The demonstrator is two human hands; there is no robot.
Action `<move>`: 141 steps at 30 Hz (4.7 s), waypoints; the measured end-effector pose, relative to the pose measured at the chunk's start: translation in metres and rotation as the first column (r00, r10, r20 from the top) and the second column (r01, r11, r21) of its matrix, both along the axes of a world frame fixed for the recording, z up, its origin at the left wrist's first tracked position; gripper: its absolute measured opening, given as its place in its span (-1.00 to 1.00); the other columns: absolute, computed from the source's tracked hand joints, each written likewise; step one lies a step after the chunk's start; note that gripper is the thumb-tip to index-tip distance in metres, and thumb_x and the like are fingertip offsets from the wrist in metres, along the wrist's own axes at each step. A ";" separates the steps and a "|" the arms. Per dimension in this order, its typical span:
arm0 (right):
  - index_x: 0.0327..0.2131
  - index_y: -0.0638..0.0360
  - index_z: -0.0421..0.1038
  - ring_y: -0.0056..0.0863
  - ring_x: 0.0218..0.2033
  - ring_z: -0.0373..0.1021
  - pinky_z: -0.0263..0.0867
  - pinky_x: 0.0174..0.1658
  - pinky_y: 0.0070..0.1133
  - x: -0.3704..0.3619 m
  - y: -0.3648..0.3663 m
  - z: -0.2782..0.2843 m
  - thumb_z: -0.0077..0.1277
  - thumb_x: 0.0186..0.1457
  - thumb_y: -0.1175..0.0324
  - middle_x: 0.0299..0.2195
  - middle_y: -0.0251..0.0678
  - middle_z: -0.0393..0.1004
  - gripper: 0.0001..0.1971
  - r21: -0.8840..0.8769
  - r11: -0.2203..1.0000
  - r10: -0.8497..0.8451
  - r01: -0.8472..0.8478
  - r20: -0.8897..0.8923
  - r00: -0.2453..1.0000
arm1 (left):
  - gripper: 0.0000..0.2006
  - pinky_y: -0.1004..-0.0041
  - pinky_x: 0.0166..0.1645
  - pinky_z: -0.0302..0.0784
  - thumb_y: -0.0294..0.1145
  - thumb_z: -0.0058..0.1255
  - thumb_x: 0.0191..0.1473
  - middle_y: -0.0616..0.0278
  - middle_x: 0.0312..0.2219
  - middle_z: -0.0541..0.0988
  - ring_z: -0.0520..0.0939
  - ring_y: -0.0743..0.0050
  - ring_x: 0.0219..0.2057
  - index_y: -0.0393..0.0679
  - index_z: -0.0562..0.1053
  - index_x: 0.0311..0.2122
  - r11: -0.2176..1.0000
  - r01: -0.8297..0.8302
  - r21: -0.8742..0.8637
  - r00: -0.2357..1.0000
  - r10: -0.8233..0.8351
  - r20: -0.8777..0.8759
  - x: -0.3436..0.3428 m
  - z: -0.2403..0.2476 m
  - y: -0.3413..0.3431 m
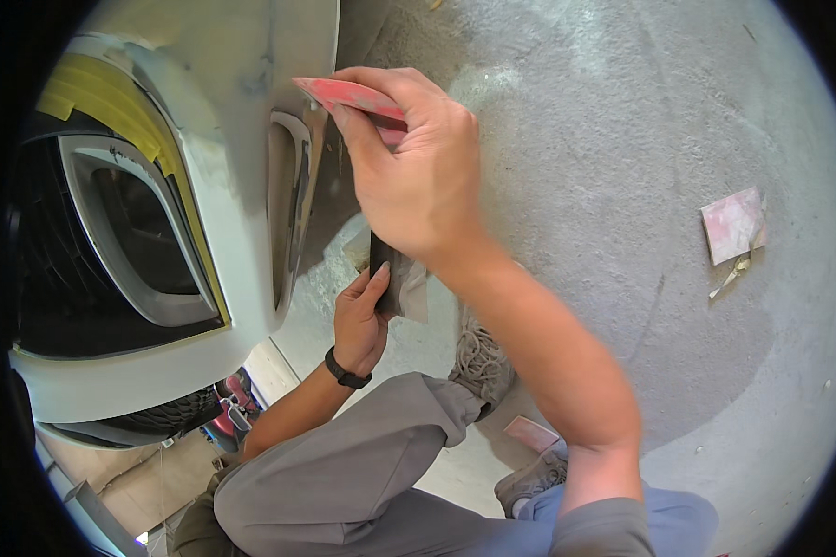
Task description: The person sands the front bumper and rear bumper of a white car using a sanding block and sandpaper. They briefly enter the car, start the engine, and exit before continuing to sand the rear bumper.
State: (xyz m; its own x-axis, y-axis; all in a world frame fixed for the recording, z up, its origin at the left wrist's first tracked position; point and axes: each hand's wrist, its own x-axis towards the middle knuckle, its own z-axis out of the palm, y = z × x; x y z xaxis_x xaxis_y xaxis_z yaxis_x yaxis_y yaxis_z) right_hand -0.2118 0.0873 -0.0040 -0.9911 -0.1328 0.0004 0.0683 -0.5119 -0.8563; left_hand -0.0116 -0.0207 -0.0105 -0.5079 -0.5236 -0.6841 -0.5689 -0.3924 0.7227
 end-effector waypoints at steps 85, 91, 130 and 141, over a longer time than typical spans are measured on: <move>-0.35 0.19 0.60 -0.17 -0.42 0.51 0.42 -0.36 -0.38 -0.016 0.008 0.041 0.17 -0.02 0.55 -0.44 -0.17 0.54 -0.88 0.280 0.910 -0.127 0.306 -0.513 0.849 | -0.76 0.56 -0.16 0.61 -0.35 0.08 0.30 0.32 -0.21 0.66 0.64 0.69 -0.27 -0.26 0.56 -0.03 1.000 0.001 0.030 1.000 -0.001 0.016 0.015 0.003 0.002; -0.34 0.18 0.61 -0.15 -0.45 0.51 0.42 -0.36 -0.38 -0.036 0.020 0.033 0.16 -0.01 0.55 -0.44 -0.17 0.55 -0.88 0.228 0.932 -0.141 0.282 -0.488 0.861 | -0.74 0.50 -0.14 0.63 -0.36 0.03 0.31 0.28 -0.16 0.65 0.65 0.62 -0.22 -0.27 0.53 0.01 0.999 0.010 0.034 1.000 -0.011 0.023 0.014 0.001 0.001; -0.20 0.24 0.59 -0.40 -0.35 0.55 0.44 -0.27 -0.57 0.039 -0.024 -0.034 0.12 0.13 0.54 -0.29 -0.21 0.60 -0.84 0.064 0.979 -0.179 0.192 -0.166 0.970 | -0.75 0.48 -0.11 0.63 -0.35 0.02 0.32 0.30 -0.17 0.65 0.66 0.60 -0.21 -0.25 0.52 0.00 0.998 -0.045 0.051 0.998 0.042 0.057 0.044 -0.006 -0.012; -0.20 0.18 0.61 -0.31 -0.36 0.56 0.47 -0.30 -0.49 0.064 -0.028 -0.028 0.13 0.06 0.57 -0.27 -0.17 0.60 -0.79 0.144 0.976 -0.123 0.164 -0.256 0.959 | -0.77 0.55 -0.25 0.63 -0.31 0.10 0.28 0.33 -0.23 0.65 0.64 0.66 -0.29 -0.22 0.57 -0.07 0.997 -0.074 0.002 0.995 0.073 0.071 0.048 -0.005 -0.013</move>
State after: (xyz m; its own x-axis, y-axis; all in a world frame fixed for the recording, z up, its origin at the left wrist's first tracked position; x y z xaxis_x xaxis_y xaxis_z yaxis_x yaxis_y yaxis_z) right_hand -0.1474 0.0594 -0.0322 -0.9720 -0.0079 0.2349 -0.2170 -0.3536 -0.9099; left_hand 0.0361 -0.0338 -0.0153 -0.4186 -0.5545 -0.7193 -0.5878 -0.4384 0.6800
